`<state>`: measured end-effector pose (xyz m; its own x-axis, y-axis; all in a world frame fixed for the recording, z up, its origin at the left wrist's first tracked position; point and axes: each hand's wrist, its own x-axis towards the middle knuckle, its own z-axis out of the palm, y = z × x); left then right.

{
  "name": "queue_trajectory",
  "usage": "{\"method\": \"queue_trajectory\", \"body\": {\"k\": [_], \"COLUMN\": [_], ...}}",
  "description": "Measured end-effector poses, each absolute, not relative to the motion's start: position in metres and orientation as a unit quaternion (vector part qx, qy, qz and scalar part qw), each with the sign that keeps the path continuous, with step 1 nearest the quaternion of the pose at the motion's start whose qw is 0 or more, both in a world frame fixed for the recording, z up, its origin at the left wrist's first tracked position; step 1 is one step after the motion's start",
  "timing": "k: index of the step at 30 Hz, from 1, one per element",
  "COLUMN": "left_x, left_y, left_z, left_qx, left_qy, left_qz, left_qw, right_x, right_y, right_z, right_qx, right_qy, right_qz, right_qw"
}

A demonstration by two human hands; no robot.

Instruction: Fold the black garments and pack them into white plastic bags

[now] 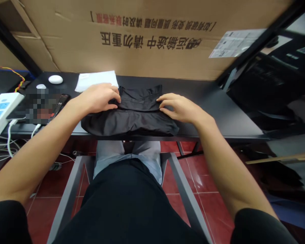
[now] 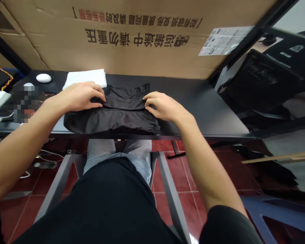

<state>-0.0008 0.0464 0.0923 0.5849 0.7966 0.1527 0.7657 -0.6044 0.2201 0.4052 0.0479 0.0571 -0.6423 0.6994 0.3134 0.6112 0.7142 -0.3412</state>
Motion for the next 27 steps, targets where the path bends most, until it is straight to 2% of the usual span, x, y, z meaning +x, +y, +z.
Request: {"method": "queue_trajectory", "body": {"k": [2, 6, 11, 15, 19, 25, 27], "left_x": [0.003, 0.008, 0.026, 0.034, 0.016, -0.029, -0.035], "left_y": [0.058, 0.072, 0.086, 0.084, 0.052, -0.006, -0.011], "left_z": [0.095, 0.119, 0.145, 0.131, 0.100, 0.050, 0.035], "left_qx": [0.882, 0.848, 0.824, 0.819, 0.822, 0.833, 0.823], "left_qy": [0.451, 0.505, 0.543, 0.540, 0.522, 0.515, 0.523], "left_qz": [0.121, 0.156, 0.160, 0.192, 0.227, 0.190, 0.202], "left_qw": [0.063, 0.034, 0.015, 0.029, 0.032, 0.074, 0.088], "right_x": [0.408, 0.415, 0.410, 0.402, 0.397, 0.391, 0.391], "right_y": [0.062, 0.104, 0.170, 0.173, 0.120, 0.043, 0.033], "right_z": [0.055, 0.054, 0.044, 0.031, 0.026, 0.021, 0.016], "right_qx": [-0.385, -0.439, -0.472, -0.493, -0.492, -0.475, -0.485], "right_qy": [-0.882, -0.797, -0.741, -0.745, -0.767, -0.822, -0.819], "right_qz": [0.104, 0.142, 0.187, 0.142, 0.071, 0.159, 0.171], "right_qw": [0.249, 0.390, 0.440, 0.426, 0.406, 0.270, 0.253]}}
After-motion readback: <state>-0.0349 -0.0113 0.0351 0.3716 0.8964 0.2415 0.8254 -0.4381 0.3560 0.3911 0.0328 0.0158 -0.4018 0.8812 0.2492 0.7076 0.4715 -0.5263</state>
